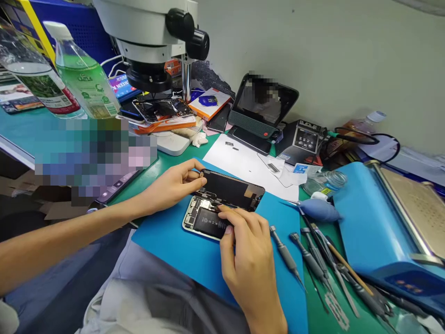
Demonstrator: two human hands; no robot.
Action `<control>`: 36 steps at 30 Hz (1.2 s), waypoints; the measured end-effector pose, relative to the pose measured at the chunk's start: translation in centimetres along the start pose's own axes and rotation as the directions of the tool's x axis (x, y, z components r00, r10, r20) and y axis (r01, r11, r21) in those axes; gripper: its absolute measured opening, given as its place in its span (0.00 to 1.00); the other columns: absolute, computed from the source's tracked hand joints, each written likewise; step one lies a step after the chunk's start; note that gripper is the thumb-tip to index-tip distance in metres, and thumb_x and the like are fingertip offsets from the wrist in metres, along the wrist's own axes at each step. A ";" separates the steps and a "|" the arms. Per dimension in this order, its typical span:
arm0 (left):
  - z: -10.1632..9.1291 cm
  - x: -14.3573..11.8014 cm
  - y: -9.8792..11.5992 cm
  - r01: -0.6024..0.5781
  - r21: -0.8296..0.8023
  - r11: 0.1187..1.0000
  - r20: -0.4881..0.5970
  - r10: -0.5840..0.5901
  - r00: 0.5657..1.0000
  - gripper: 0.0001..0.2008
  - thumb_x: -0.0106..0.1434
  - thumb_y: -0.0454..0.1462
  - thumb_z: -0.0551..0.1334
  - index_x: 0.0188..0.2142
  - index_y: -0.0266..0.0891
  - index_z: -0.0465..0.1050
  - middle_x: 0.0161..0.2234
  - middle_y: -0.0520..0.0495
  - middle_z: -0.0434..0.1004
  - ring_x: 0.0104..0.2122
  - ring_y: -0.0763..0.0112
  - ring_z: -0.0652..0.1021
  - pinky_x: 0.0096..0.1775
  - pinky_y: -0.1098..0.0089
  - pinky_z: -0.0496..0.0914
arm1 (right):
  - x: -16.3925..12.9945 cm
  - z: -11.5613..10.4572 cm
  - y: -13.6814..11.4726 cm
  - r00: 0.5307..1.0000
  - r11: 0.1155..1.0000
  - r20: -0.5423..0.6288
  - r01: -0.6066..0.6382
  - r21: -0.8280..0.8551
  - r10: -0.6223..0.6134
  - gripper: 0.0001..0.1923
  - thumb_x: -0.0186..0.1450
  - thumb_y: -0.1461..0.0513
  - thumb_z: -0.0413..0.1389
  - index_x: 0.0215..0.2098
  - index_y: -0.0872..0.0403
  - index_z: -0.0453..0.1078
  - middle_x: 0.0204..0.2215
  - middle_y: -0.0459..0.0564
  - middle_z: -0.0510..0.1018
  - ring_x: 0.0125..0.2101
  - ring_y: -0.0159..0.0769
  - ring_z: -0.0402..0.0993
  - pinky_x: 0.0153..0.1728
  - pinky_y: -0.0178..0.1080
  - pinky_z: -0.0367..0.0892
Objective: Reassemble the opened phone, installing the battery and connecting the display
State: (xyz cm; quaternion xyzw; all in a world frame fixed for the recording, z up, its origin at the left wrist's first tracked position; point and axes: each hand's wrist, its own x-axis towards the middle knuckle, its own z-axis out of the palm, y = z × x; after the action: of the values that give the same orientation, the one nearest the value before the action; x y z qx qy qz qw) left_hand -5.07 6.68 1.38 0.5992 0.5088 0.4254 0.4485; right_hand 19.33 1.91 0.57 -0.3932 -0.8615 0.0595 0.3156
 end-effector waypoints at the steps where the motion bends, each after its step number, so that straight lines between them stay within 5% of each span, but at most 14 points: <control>1: 0.0 0.0 0.0 -0.004 0.002 1.000 -0.001 0.004 1.000 0.06 0.73 0.41 0.62 0.45 0.45 0.67 0.27 0.60 0.75 0.28 0.72 0.67 0.32 0.69 0.59 | 0.0 0.1 0.0 1.000 1.000 -0.001 -0.001 -0.004 0.001 0.12 0.80 0.66 0.49 0.58 0.52 0.71 0.57 0.50 0.79 0.58 0.41 0.70 0.58 0.45 0.64; 20: -0.4 -0.5 0.6 -0.069 0.054 0.996 -0.007 0.069 0.998 0.04 0.68 0.34 0.63 0.40 0.45 0.70 0.34 0.56 0.83 0.35 0.68 0.80 0.38 0.69 0.67 | 0.2 0.4 0.1 0.999 0.999 0.040 0.021 -0.024 -0.020 0.11 0.80 0.65 0.52 0.57 0.53 0.72 0.55 0.51 0.80 0.57 0.41 0.72 0.58 0.45 0.65; 36: -0.5 -0.6 0.3 -0.137 0.071 0.988 -0.010 0.138 0.990 0.05 0.66 0.34 0.63 0.38 0.45 0.68 0.33 0.57 0.82 0.34 0.69 0.80 0.37 0.69 0.68 | 0.6 0.5 -0.4 0.999 1.000 0.045 -0.015 0.004 0.015 0.10 0.80 0.64 0.52 0.56 0.52 0.72 0.54 0.50 0.80 0.57 0.39 0.72 0.59 0.43 0.65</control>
State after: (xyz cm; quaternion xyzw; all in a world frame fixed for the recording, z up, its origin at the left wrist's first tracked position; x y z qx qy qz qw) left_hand -5.55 6.11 1.79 0.6451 0.4841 0.4416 0.3931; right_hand 18.49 2.12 0.60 -0.3977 -0.8652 0.0725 0.2967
